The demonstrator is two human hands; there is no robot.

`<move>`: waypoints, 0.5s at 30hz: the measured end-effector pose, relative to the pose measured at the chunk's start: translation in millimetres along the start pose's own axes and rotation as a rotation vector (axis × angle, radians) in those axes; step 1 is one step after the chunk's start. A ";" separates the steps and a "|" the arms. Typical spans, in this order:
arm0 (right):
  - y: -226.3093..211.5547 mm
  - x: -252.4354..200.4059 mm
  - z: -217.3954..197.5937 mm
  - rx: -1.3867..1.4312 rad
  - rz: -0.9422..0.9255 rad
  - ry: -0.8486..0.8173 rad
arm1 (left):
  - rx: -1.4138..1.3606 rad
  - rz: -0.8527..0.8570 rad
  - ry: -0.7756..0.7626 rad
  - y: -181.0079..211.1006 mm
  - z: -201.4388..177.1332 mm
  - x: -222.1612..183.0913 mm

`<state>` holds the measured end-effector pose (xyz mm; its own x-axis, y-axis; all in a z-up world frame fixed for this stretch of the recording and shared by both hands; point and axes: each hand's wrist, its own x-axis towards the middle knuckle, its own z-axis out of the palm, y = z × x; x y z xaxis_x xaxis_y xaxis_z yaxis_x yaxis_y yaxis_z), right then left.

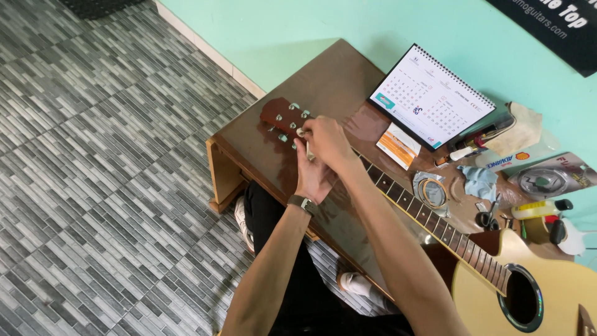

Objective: Cleaning the body and neck of an acoustic guitar with a cloth and removing tuning pegs from the headstock.

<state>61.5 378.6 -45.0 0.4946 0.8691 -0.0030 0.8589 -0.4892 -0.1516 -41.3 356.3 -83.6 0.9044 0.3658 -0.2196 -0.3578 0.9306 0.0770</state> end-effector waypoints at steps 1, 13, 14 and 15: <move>-5.2 -3.5 -2.9 0.000 0.002 -0.005 | -0.003 -0.002 0.004 -1.0 1.0 -3.0; -39.3 23.7 -11.5 0.145 -0.032 -0.001 | 0.057 -0.007 -0.085 -1.0 -5.9 8.4; -42.7 21.7 -11.2 0.104 -0.005 0.008 | 0.082 -0.022 -0.063 0.3 -11.7 10.0; -45.8 19.8 -10.7 0.063 0.022 0.017 | 0.106 -0.036 -0.041 1.6 -17.8 11.9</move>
<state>33.4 417.5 -27.6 0.5162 0.8564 0.0099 0.8378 -0.5026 -0.2133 -35.2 362.0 -103.4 0.9258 0.3302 -0.1842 -0.3002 0.9381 0.1731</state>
